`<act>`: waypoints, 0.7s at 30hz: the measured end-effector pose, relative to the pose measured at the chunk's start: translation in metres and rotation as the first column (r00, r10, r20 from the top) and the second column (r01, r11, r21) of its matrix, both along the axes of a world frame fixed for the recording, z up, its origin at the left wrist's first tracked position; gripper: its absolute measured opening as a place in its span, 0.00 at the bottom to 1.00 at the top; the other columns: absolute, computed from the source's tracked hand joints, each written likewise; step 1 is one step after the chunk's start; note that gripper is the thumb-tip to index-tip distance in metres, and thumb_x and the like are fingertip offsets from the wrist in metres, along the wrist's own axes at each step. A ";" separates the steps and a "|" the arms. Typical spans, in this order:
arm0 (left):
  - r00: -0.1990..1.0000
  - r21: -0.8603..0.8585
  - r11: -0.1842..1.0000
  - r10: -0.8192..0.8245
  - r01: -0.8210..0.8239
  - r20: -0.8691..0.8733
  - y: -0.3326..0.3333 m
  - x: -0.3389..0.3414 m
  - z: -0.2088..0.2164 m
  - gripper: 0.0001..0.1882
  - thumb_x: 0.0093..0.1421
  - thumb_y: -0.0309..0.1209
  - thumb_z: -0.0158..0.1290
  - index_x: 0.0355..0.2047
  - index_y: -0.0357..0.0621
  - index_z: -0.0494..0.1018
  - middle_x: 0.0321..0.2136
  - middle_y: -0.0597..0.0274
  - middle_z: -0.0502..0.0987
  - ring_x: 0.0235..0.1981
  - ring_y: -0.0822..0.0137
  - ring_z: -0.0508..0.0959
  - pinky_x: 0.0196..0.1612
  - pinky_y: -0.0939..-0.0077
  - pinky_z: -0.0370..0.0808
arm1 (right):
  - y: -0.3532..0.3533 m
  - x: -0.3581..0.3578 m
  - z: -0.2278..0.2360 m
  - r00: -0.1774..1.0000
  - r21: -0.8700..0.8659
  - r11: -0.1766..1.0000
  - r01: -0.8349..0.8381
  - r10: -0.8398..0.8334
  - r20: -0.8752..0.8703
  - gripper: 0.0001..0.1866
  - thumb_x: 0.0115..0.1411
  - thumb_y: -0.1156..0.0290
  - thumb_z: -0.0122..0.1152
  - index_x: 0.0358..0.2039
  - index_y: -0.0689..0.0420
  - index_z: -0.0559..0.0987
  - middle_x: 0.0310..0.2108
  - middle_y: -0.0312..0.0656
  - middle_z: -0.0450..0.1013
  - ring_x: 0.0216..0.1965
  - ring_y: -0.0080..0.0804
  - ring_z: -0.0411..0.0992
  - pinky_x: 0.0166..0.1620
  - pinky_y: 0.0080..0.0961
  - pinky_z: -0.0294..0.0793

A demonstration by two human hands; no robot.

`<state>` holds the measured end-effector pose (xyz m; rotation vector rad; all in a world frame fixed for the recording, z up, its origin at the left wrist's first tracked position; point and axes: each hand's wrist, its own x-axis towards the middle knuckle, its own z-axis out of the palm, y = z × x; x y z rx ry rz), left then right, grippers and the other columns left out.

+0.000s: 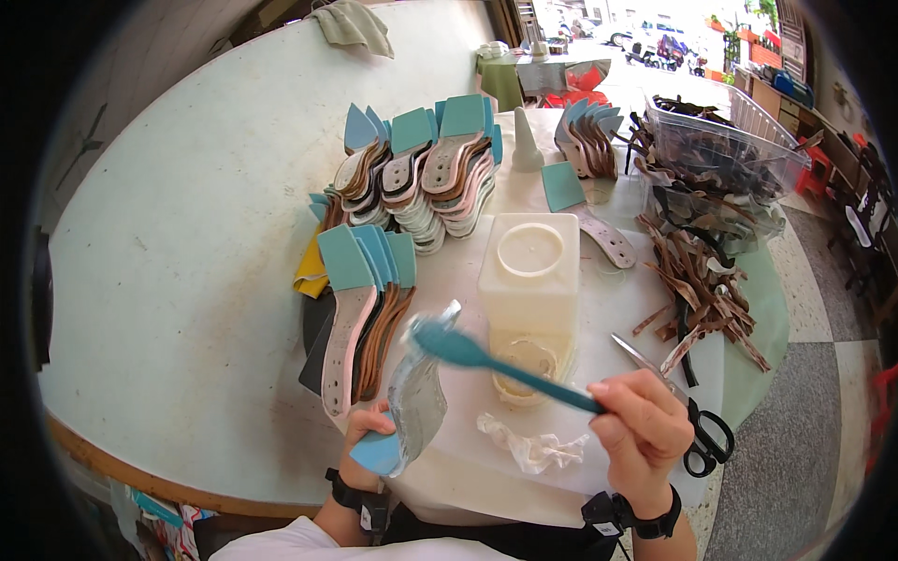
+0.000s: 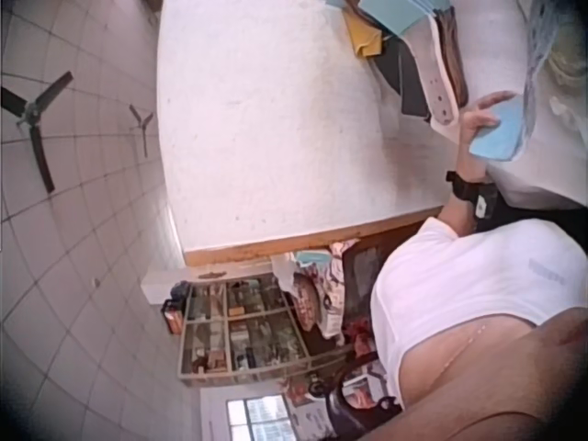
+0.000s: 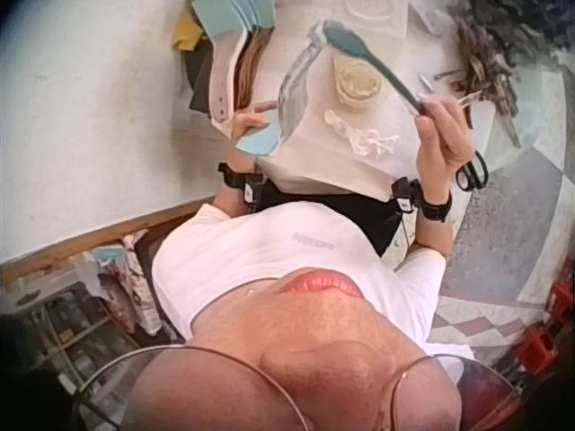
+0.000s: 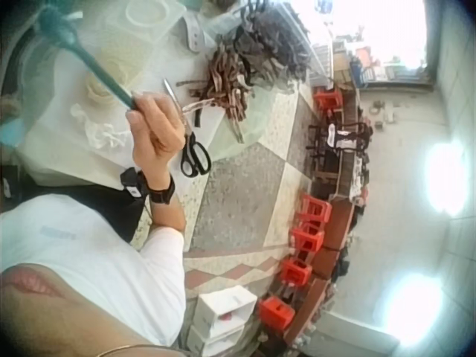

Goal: The recorder is seen applying adhesive to shoe insoles and trimming material using scissors.

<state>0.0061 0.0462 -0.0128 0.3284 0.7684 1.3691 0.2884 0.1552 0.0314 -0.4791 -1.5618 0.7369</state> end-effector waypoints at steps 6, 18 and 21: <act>0.995 -0.011 0.997 0.082 -0.083 -0.064 -0.002 0.006 0.004 0.30 0.36 0.27 0.47 0.44 0.27 0.69 0.38 0.45 0.75 0.36 0.58 0.78 0.45 0.74 0.74 | 0.002 -0.003 0.001 0.996 -0.128 0.990 0.052 -0.043 0.074 0.11 0.50 0.78 0.61 0.35 0.68 0.78 0.24 0.40 0.70 0.22 0.21 0.63 0.24 0.15 0.59; 0.990 0.027 0.995 0.103 -0.101 -0.098 -0.003 0.002 -0.005 0.29 0.37 0.26 0.47 0.44 0.28 0.69 0.38 0.46 0.75 0.35 0.59 0.78 0.44 0.75 0.75 | 0.001 -0.001 0.000 0.999 -0.180 0.983 0.038 -0.034 0.026 0.10 0.51 0.80 0.60 0.36 0.67 0.78 0.25 0.39 0.70 0.23 0.18 0.62 0.24 0.13 0.58; 0.989 0.023 0.993 0.118 -0.117 -0.091 -0.003 0.002 -0.006 0.29 0.38 0.26 0.47 0.44 0.28 0.69 0.38 0.46 0.75 0.35 0.59 0.78 0.43 0.74 0.75 | -0.001 -0.001 0.001 0.999 -0.175 0.984 0.015 -0.007 0.043 0.10 0.51 0.80 0.60 0.36 0.68 0.78 0.25 0.40 0.70 0.23 0.19 0.63 0.24 0.14 0.58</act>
